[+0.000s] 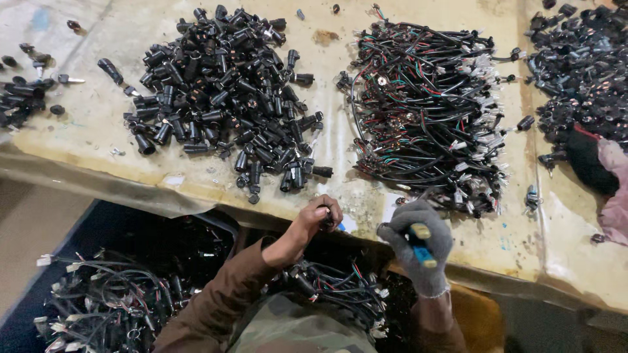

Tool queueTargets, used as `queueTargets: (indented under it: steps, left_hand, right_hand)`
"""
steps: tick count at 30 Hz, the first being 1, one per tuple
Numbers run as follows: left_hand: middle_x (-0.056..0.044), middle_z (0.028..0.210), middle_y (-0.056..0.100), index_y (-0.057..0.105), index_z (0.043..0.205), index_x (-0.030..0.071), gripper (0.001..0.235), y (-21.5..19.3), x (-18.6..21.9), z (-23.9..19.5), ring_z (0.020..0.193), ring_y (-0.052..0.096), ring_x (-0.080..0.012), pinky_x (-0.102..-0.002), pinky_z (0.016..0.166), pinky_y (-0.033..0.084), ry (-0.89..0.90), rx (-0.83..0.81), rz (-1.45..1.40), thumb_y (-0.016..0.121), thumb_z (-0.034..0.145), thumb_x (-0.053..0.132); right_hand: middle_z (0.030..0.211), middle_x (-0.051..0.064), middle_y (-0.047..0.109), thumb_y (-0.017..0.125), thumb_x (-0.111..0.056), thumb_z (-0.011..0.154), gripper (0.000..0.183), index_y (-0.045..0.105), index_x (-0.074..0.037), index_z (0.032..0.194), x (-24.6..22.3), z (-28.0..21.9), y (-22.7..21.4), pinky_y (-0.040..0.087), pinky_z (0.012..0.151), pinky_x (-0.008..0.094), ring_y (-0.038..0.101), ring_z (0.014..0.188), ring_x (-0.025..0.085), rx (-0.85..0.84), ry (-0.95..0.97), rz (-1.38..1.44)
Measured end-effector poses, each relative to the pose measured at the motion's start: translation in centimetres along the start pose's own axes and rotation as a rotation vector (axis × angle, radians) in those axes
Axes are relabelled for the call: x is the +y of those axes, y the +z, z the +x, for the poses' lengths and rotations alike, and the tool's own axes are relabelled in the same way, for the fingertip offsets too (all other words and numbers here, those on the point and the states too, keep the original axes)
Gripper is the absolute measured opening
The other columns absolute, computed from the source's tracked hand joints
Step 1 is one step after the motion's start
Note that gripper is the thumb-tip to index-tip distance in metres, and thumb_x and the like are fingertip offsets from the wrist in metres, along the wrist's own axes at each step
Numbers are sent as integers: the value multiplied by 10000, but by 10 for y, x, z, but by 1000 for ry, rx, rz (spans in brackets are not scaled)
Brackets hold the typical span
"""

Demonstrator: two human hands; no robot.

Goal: The person repeatedly picks small black cylindrical components and wire harnesses from a workbench, uses pliers to attach the components to the wires, and places the assembled units into a bin below. The process is continuous and repetitive throughout the clip.

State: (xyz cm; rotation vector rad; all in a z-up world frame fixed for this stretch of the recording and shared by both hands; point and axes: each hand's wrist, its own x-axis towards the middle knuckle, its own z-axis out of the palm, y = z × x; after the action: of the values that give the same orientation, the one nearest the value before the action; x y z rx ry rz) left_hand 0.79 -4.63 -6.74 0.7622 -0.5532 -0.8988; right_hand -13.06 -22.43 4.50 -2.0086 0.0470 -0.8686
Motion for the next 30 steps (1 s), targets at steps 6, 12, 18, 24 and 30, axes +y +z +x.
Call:
queueTargets:
  steps: [6,12,18,24,30]
  left_hand:
    - [-46,958,527,548,991,71,292,1,-14,-11,907,483,-147,-293,856,392,-3,68,-83,550,988,364]
    - [-51,872,495,525,966,72,236,-3,-12,-14,805,446,-157,-310,758,373,-12,118,-149,541,980,306]
    - [-54,886,467,490,967,71,296,14,9,-28,838,433,-164,-308,806,364,104,107,-118,560,962,359]
    - [-67,931,459,472,990,65,317,27,24,-30,868,416,-169,-310,860,355,175,119,-83,587,937,355]
    - [-72,1004,477,425,1097,76,320,24,42,-28,911,438,-166,-332,887,381,164,57,-71,586,979,327]
  right_hand:
    - [823,68,683,901,-19,667,300,651,-78,822,-2,-24,28,543,627,280,664,697,158,-65,78,-84]
    - [826,78,687,844,-22,742,210,671,-72,850,7,-9,37,537,661,317,680,730,205,-108,132,-209]
    - [722,45,728,818,-97,778,146,703,-65,862,-3,-23,45,550,620,300,692,659,119,-300,440,-36]
    - [720,32,614,811,-94,817,163,686,-35,903,13,-54,95,487,636,298,531,693,91,-179,525,84]
    - [841,-32,699,782,-92,821,179,692,-23,959,23,-69,121,520,673,243,618,751,55,40,828,594]
